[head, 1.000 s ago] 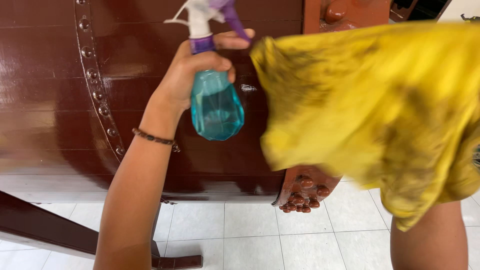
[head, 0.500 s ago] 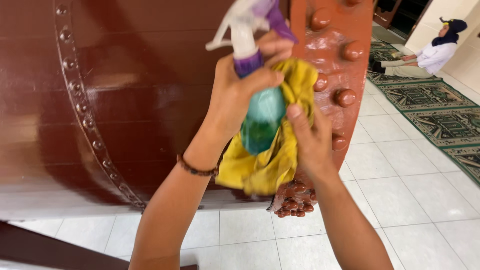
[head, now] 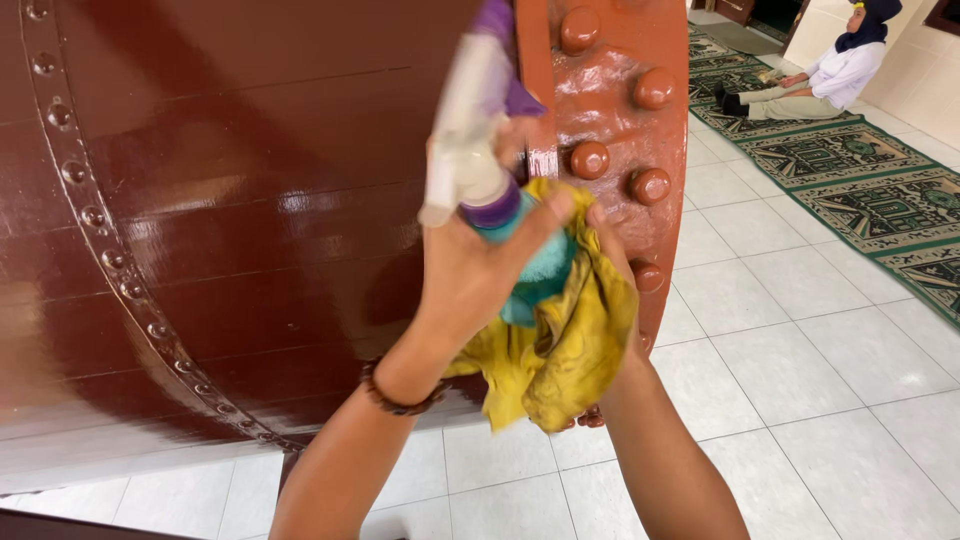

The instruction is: The person sprays liquid from a blue bottle onto the surface and decorative studs of a large brown drum and wipes the areas with a yellow cloth.

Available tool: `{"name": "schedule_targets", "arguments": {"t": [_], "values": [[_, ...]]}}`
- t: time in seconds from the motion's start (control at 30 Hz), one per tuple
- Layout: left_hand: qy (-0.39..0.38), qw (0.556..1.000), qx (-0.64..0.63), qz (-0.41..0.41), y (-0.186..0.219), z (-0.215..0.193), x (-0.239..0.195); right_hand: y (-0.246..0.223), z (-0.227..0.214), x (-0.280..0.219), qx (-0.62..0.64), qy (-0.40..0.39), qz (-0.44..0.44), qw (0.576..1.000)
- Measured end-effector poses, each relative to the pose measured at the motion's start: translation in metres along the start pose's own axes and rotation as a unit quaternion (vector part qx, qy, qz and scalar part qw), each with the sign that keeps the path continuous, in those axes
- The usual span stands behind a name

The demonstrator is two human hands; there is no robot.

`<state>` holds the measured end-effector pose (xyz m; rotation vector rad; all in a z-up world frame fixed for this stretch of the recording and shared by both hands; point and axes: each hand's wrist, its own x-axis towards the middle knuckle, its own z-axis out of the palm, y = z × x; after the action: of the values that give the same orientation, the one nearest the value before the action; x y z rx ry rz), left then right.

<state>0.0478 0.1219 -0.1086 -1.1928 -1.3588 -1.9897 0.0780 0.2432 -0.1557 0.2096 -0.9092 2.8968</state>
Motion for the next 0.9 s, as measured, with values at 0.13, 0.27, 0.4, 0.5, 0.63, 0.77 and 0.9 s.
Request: {"name": "schedule_targets", "arguments": {"t": [0.13,0.27,0.4,0.5,0.63,0.77,0.9], "values": [[-0.142,0.96,-0.179,-0.161,-0.001,-0.009,-0.003,0.004,-0.022,-0.019,-0.006,0.157,0.068,0.985],[-0.089,0.964,-0.109,-0.226,-0.006,0.004,-0.024,0.014,-0.077,-0.025,-0.349,0.105,-0.221,0.905],[-0.116,0.955,0.206,-0.181,-0.011,0.007,-0.023,-0.025,-0.141,-0.072,-0.385,0.249,-0.328,0.826],[-0.12,0.923,0.344,-0.125,-0.008,0.009,-0.017,-0.061,-0.165,-0.094,-0.377,0.253,-0.419,0.787],[-0.162,0.889,0.383,-0.189,-0.009,0.017,-0.007,-0.084,-0.172,-0.109,-0.402,0.237,-0.431,0.772],[-0.136,0.887,0.398,-0.188,-0.016,0.023,-0.006,-0.097,-0.189,-0.096,-0.42,0.19,-0.426,0.779],[-0.114,0.861,0.412,-0.275,-0.013,0.032,-0.009,-0.113,-0.194,-0.075,-0.424,0.157,-0.406,0.794]]}}
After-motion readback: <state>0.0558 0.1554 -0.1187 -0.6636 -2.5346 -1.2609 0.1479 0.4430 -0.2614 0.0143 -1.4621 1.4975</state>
